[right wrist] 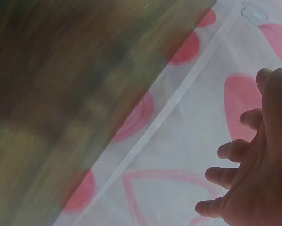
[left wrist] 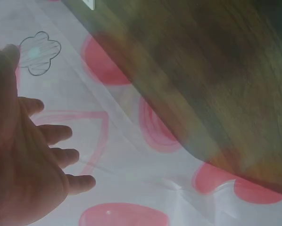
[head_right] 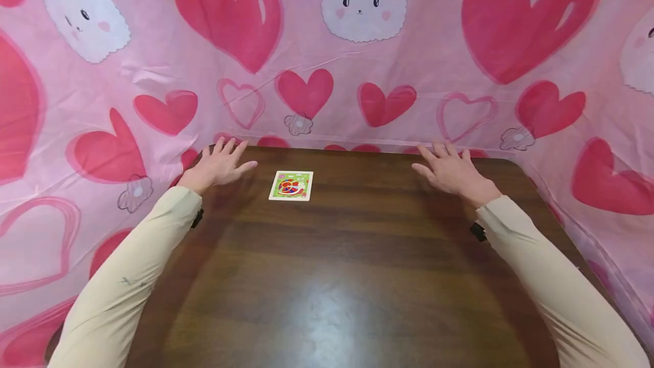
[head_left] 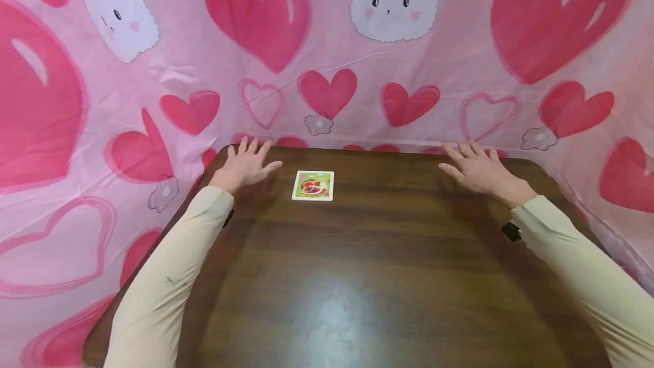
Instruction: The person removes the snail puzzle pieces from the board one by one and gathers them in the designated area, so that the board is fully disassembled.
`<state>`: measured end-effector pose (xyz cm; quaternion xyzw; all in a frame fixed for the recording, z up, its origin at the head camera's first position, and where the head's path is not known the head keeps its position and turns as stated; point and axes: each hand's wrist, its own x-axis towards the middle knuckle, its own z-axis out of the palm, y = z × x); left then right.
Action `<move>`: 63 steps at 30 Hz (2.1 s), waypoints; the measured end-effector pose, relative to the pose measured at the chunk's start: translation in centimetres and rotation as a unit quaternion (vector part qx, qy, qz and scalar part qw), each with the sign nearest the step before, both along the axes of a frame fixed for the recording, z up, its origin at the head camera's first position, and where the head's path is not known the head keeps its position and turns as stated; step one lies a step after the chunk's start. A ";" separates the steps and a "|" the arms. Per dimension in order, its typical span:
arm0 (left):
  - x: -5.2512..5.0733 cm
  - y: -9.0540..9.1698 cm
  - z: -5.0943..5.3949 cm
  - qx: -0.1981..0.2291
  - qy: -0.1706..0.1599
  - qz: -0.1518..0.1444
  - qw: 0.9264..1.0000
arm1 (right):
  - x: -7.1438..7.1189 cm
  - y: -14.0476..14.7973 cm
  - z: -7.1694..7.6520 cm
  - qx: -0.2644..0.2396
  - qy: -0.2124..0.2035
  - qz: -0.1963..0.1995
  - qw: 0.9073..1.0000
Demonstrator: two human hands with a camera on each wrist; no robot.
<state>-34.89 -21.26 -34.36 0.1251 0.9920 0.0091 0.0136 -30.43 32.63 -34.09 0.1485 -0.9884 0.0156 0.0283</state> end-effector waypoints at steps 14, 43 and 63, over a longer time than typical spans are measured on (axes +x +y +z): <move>-0.3 1.4 -1.6 0.024 -0.036 -0.003 0.999 | -0.7 -2.7 -2.1 -0.013 -0.012 0.015 1.000; 0.0 4.3 -5.4 0.031 -0.098 -0.019 0.995 | -1.4 -9.5 -5.9 -0.037 -0.061 0.069 0.995; -0.1 5.2 -6.4 0.029 -0.142 -0.013 0.989 | -1.8 -12.3 -6.7 -0.039 -0.091 0.094 0.991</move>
